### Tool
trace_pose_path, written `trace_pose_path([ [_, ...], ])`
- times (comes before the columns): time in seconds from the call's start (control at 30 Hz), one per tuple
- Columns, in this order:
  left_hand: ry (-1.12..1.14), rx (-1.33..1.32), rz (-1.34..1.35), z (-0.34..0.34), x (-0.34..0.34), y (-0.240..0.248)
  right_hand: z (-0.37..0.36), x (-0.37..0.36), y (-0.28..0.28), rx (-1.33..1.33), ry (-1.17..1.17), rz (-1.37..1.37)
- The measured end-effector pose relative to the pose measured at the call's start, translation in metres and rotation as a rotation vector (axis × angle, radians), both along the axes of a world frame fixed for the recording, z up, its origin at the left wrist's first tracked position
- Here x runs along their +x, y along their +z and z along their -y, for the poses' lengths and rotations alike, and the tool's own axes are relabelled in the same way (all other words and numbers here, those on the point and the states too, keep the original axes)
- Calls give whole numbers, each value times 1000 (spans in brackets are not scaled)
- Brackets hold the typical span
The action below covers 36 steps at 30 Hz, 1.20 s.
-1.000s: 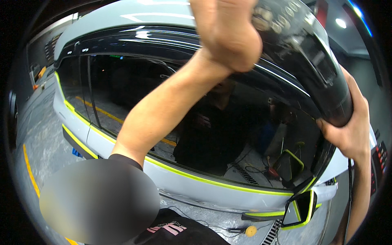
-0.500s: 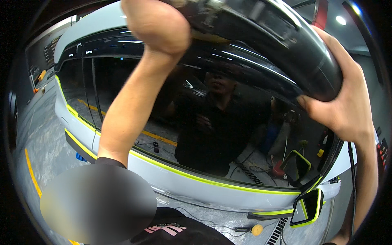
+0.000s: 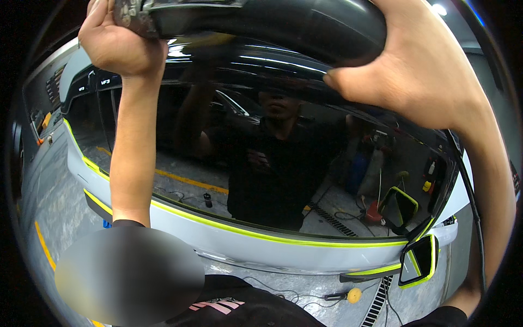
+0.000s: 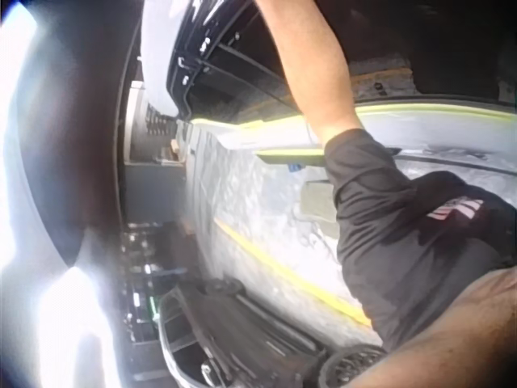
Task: The person uses a rotary polisher with a yellow pad to buff the black roof and A-pillar of a silver car. They move the tool in controlled circular motions across the surface and occasionally wipe the area with a blue microfiber cloth.
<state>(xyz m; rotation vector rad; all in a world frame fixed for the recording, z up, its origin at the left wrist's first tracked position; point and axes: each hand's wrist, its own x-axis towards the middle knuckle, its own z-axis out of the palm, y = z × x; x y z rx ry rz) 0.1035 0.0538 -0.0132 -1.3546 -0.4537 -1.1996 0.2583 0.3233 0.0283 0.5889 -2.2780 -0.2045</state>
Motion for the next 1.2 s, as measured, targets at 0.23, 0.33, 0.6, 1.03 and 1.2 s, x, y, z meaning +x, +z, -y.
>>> trace_pose_path([
  [0.23,19,-11,7,-1,6,-2,-7,2,2,-13,-10,54],
  [0.33,-114,-49,82,-26,15,-6,-21,11,0,-27,-37,66],
  [0.6,-419,-191,122,-105,42,-1,-76,45,-9,-110,-119,49],
  [1.03,-270,-131,104,-188,60,10,-156,87,-26,-216,-246,6],
  [1.2,-99,-19,-24,-213,49,22,-163,97,-33,-245,-298,-23],
])
